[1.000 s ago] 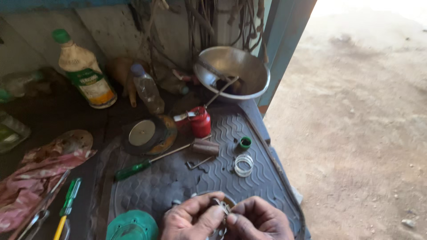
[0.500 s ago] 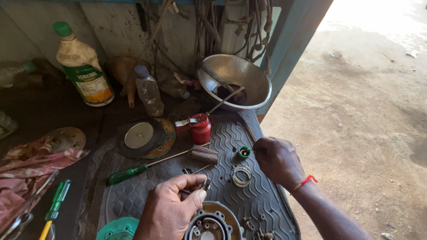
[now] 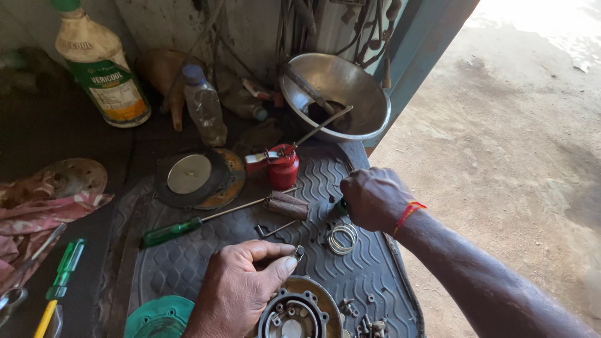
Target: The person assembles small mechanical components into a metal housing on a workbench. They insert a spring and a pin into the housing, then use a screwdriver to tighten a screw, securing the internal parts in place.
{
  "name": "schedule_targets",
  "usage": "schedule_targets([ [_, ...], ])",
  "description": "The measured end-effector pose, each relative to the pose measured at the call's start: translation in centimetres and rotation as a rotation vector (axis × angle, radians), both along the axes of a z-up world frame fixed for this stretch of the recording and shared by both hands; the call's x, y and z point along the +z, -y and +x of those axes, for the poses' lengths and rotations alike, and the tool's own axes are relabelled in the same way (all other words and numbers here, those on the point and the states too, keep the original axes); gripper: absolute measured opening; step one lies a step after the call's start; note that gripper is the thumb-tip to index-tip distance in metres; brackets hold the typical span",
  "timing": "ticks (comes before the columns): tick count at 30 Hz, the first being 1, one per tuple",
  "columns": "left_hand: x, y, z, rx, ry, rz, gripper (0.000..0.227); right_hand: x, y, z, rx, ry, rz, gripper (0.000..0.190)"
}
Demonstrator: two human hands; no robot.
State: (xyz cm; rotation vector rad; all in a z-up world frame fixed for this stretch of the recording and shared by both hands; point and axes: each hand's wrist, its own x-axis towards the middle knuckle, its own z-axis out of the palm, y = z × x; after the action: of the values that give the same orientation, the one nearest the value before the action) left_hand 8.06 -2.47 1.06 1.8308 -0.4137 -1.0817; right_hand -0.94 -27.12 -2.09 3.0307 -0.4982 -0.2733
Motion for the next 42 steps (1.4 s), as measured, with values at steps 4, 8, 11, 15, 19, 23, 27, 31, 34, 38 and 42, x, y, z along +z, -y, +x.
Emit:
schedule_targets([
  [4, -0.9, -0.4, -0.1, 0.011, -0.017, 0.007, 0.031, -0.2, 0.4, 0.4, -0.004, -0.062, 0.028, 0.015],
  [8, -2.1, -0.3, -0.2, 0.087, -0.167, -0.069, 0.028, -0.1, 1.4, -0.4, -0.133, 0.010, 0.091, 0.015],
  [11, -2.2, -0.6, -0.1, 0.138, -0.244, -0.111, 0.027, 1.1, 0.7, -1.7, -0.236, 0.175, 0.210, 0.012],
  [15, -1.5, -0.3, -0.9, 0.125, -0.170, -0.077, 0.025, 2.8, -3.7, -5.1, -0.284, 0.440, 0.636, 0.010],
  [19, -1.0, 0.0, -2.0, 0.077, -0.064, -0.111, 0.026, 3.1, -9.1, -6.5, -0.096, 0.747, 0.689, 0.009],
  [23, -0.4, -0.3, -2.5, 0.044, 0.016, -0.152, 0.028, 3.3, -11.0, -7.1, -0.284, 0.719, 0.762, 0.010],
  [27, 0.2, -0.4, -3.2, 0.045, 0.048, -0.167, 0.023, 3.2, -11.4, -7.9, -0.220, 0.809, 0.727, 0.009],
  [31, 0.9, -0.5, -3.6, 0.060, 0.010, -0.145, 0.026, 3.1, -11.9, -8.4, -0.258, 0.789, 0.727, 0.009],
  [34, 1.1, -0.6, -3.9, 0.049, 0.031, -0.140, 0.026, 3.1, -12.0, -8.6, -0.237, 0.863, 0.706, 0.006],
  [38, 1.3, -0.9, -3.9, 0.032, 0.097, -0.163, 0.026, 3.2, -12.2, -8.7, -0.292, 0.772, 0.694, 0.005],
  [42, 1.1, -0.7, -4.0, 0.061, 0.028, -0.115, 0.026, 3.0, -12.1, -9.0, -0.187, 0.859, 0.658, 0.003],
])
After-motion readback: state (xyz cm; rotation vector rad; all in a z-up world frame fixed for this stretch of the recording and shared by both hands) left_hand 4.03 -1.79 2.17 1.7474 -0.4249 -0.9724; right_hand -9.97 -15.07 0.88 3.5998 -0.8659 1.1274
